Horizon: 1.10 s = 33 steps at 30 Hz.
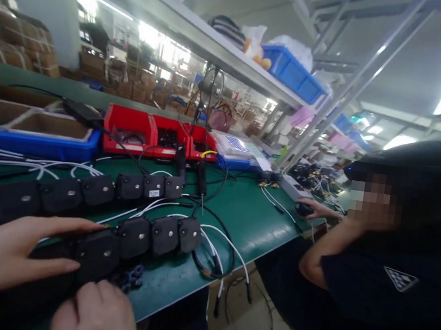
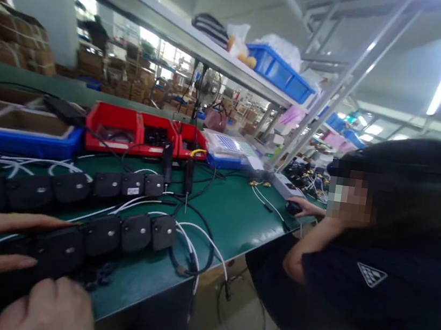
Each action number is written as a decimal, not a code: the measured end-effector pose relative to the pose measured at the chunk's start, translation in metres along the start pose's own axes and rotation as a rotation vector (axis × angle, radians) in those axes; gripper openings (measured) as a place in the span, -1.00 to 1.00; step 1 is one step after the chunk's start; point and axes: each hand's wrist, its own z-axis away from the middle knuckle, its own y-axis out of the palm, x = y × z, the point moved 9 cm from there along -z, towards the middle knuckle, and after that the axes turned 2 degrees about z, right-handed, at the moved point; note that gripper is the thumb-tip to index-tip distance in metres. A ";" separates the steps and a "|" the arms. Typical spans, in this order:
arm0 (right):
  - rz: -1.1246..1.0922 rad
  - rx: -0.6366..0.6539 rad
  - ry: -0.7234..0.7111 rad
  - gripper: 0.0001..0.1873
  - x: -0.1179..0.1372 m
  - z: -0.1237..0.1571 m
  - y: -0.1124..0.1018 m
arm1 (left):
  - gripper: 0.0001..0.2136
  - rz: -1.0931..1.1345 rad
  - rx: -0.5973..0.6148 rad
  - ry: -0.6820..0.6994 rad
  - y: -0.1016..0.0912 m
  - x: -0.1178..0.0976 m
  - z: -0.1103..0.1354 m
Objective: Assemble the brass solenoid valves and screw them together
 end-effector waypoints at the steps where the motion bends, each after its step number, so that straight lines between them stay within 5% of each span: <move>1: -0.084 -0.037 0.017 -0.93 -0.004 -0.003 -0.013 | -0.66 -0.026 0.025 -0.030 -0.001 -0.005 0.005; 5: -0.496 -0.158 0.167 -0.79 -0.035 -0.017 -0.057 | -0.44 -0.053 0.190 -0.089 0.003 -0.037 0.020; 8: -0.626 -0.178 0.217 -0.81 -0.054 -0.030 -0.067 | -0.35 -0.048 0.245 -0.069 0.005 -0.047 0.020; 21: -0.565 -0.063 0.273 -0.87 -0.056 -0.050 -0.042 | -0.55 0.042 0.268 0.083 0.012 -0.051 0.020; 33: -0.432 -0.090 0.114 -0.84 -0.047 -0.041 -0.043 | -0.56 0.013 0.199 0.023 0.009 -0.049 0.017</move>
